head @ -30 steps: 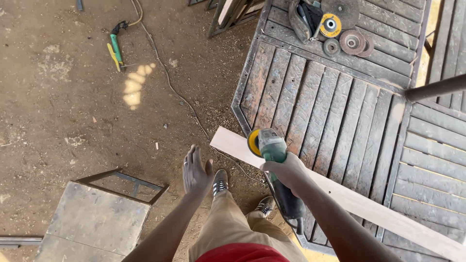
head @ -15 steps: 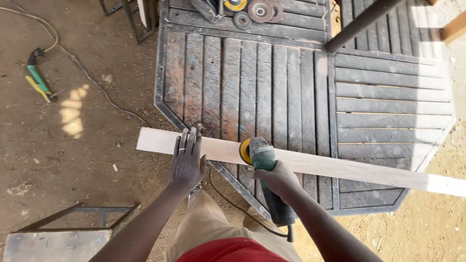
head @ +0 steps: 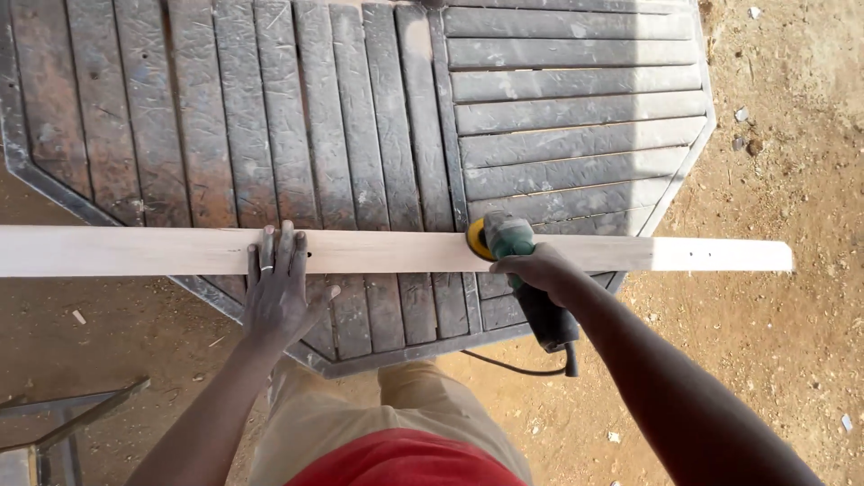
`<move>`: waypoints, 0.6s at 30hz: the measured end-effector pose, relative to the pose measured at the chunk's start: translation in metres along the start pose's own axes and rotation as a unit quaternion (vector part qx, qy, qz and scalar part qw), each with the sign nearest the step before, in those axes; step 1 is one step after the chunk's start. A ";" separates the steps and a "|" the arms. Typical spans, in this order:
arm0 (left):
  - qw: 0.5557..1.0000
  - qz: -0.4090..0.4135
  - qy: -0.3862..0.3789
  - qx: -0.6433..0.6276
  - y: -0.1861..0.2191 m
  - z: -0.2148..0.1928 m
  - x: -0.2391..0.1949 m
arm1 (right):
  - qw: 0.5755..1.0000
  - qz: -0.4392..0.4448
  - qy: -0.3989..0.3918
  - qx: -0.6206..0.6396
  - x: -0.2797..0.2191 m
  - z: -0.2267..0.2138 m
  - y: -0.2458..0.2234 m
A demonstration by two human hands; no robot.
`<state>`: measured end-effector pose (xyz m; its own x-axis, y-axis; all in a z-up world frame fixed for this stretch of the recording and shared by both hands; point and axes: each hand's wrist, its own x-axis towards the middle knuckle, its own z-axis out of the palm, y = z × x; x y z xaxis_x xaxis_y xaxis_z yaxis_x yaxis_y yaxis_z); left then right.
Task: Sanding a wooden plank using an angle grinder with a sanding disc
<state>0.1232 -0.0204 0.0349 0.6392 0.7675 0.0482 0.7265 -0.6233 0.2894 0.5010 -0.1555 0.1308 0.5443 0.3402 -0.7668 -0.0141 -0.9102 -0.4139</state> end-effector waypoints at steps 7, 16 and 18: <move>0.996 -0.039 -0.071 0.045 0.006 0.008 0.003 | 0.988 0.097 0.098 0.062 0.086 -0.185 0.118; 0.971 0.165 -0.029 0.168 0.081 0.052 0.045 | 0.944 0.181 0.256 -0.098 0.031 -0.224 0.192; 0.963 0.187 -0.059 0.184 0.094 0.074 0.061 | 0.960 0.107 0.248 0.072 0.013 -0.202 0.200</move>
<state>0.2489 -0.0437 -0.0053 0.8818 0.4705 -0.0331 0.4665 -0.8802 -0.0872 0.6741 -0.3807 0.1374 0.8483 -0.0387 -0.5281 -0.2670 -0.8925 -0.3635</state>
